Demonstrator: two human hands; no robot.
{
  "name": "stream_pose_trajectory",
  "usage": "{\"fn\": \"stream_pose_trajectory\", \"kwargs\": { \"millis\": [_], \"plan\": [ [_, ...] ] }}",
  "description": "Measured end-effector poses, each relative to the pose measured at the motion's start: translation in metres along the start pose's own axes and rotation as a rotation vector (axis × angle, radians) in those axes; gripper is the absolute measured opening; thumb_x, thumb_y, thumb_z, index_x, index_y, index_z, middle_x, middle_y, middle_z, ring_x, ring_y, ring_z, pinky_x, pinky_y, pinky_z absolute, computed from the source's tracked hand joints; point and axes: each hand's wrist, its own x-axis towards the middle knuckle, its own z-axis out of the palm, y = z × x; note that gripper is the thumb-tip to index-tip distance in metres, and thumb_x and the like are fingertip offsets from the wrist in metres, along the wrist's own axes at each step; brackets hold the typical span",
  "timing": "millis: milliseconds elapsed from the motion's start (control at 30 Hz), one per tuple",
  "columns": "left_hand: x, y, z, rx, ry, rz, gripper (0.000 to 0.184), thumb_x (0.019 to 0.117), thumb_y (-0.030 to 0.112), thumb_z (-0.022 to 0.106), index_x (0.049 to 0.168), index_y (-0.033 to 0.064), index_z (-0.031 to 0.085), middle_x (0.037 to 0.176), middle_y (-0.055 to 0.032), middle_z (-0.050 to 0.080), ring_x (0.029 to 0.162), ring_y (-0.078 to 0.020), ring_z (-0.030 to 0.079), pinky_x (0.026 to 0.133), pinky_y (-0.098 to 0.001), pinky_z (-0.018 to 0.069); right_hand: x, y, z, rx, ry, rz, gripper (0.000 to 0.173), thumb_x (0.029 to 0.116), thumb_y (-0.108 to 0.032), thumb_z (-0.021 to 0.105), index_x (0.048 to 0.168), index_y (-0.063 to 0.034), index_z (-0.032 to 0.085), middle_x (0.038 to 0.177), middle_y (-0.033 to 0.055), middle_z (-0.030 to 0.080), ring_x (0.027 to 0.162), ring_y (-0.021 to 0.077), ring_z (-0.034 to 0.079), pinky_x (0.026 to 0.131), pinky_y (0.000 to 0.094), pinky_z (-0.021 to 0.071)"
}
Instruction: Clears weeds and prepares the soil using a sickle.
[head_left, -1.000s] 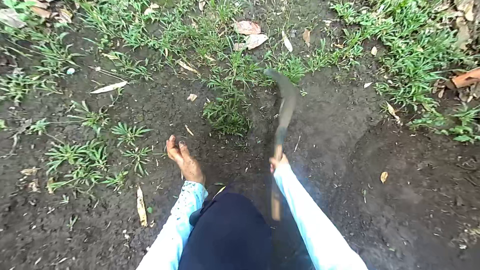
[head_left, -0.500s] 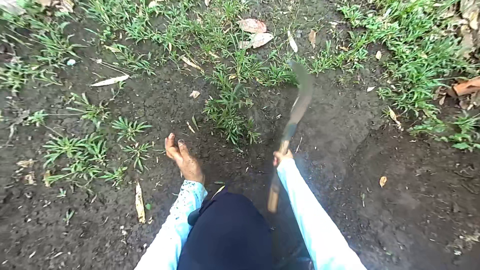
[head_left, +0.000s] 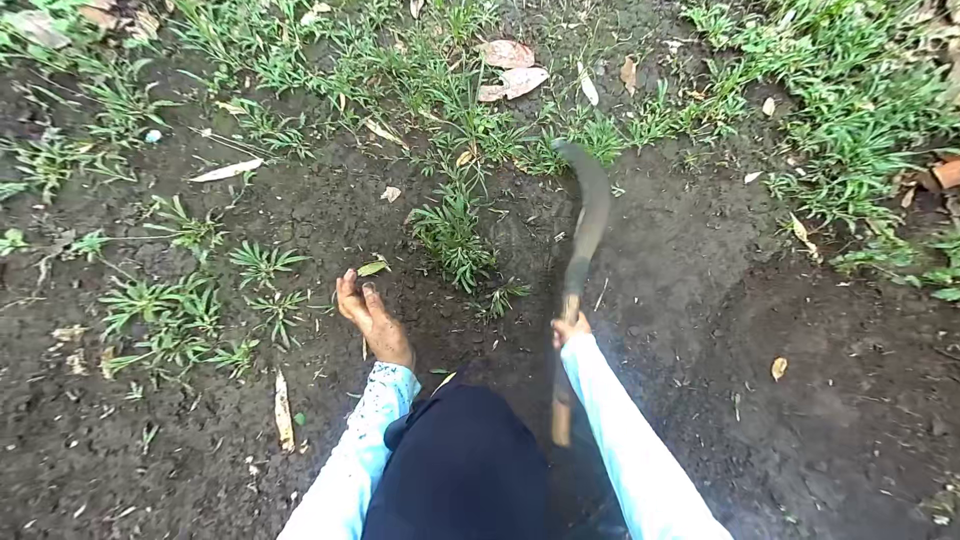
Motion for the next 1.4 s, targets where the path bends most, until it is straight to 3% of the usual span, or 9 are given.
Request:
{"fn": "stream_pose_trajectory", "kwargs": {
  "millis": [67,200,433,600,867,1033,1167,1267,1400],
  "plan": [
    [0.002,-0.002,0.002,0.003,0.003,0.004,0.055,0.1084,0.03,0.035,0.157,0.0054,0.032,0.168,-0.0171,0.02,0.154,-0.0255,0.023,0.123,-0.045,0.0251,0.015,0.004,0.019,-0.07,0.028,0.013,0.06,0.0992,-0.003,0.062,0.151,0.0011,0.032,0.087,0.0137,0.055,0.058,0.0174,0.056,0.054,0.0315,0.0519],
    [0.007,0.0,0.006,-0.008,0.018,-0.001,0.055,0.109,0.028,0.035,0.158,0.0032,0.03,0.167,-0.0196,0.02,0.154,-0.0268,0.022,0.124,-0.0441,0.0222,-0.022,0.104,-0.021,-0.772,-0.244,0.071,0.072,0.0923,-0.012,0.073,0.155,-0.0026,0.039,0.138,0.0294,0.06,0.124,0.043,0.063,0.106,0.0591,0.0495],
    [-0.004,-0.002,0.013,-0.006,-0.036,-0.055,0.055,0.1089,0.03,0.035,0.158,0.0056,0.029,0.168,-0.0187,0.019,0.154,-0.026,0.023,0.123,-0.0438,0.024,-0.032,0.053,-0.021,-0.165,0.013,0.062,0.067,0.0992,-0.005,0.063,0.156,-0.0035,0.027,0.08,0.0128,0.054,0.053,0.0175,0.052,0.052,0.0337,0.0492],
    [0.0,0.001,0.019,-0.032,-0.031,-0.053,0.055,0.1093,0.027,0.034,0.158,0.0029,0.028,0.167,-0.0203,0.021,0.154,-0.0271,0.023,0.124,-0.0441,0.0237,-0.039,0.131,-0.035,-0.617,-0.172,0.161,0.071,0.093,-0.009,0.072,0.155,-0.0022,0.039,0.132,0.0306,0.062,0.114,0.0431,0.066,0.1,0.0583,0.0529],
    [-0.011,0.003,0.018,-0.039,-0.029,-0.064,0.054,0.1093,0.025,0.033,0.158,0.0035,0.028,0.166,-0.0204,0.022,0.152,-0.0258,0.026,0.123,-0.0411,0.0247,-0.031,0.056,-0.023,-0.14,0.077,0.095,0.063,0.0994,-0.004,0.063,0.153,-0.001,0.031,0.084,0.0129,0.054,0.055,0.0173,0.053,0.053,0.0324,0.0499],
    [-0.006,0.005,0.021,-0.07,0.017,-0.05,0.053,0.1098,0.023,0.033,0.157,0.0007,0.029,0.166,-0.0215,0.023,0.153,-0.0261,0.026,0.124,-0.0393,0.0236,-0.06,0.145,-0.037,-0.658,-0.219,0.177,0.071,0.0948,-0.011,0.071,0.156,-0.0029,0.037,0.136,0.0288,0.061,0.12,0.0405,0.065,0.104,0.056,0.0516],
    [-0.012,0.005,0.019,-0.058,0.0,-0.039,0.055,0.1087,0.026,0.036,0.158,0.0027,0.029,0.166,-0.0201,0.023,0.153,-0.0251,0.025,0.123,-0.0395,0.0236,-0.062,0.1,-0.034,-0.263,-0.117,0.132,0.068,0.0994,-0.006,0.064,0.157,-0.0042,0.027,0.082,0.0141,0.056,0.056,0.0189,0.053,0.055,0.0348,0.05],
    [-0.01,0.007,0.015,-0.06,0.012,-0.03,0.055,0.1087,0.029,0.037,0.158,0.0044,0.029,0.167,-0.0178,0.022,0.154,-0.0242,0.024,0.124,-0.0403,0.0234,-0.03,0.035,0.005,-0.027,0.02,0.07,0.062,0.1001,-0.003,0.061,0.153,-0.0022,0.028,0.079,0.0093,0.051,0.051,0.014,0.05,0.048,0.0291,0.0477],
    [-0.001,0.0,0.011,-0.056,0.064,-0.036,0.054,0.1093,0.027,0.038,0.158,0.0047,0.031,0.167,-0.0189,0.022,0.154,-0.0263,0.024,0.123,-0.0419,0.0247,-0.036,0.103,0.007,-0.682,-0.212,0.081,0.072,0.0914,-0.01,0.073,0.154,-0.0007,0.039,0.138,0.0267,0.061,0.125,0.0374,0.062,0.108,0.0544,0.0491]
  ]
}}
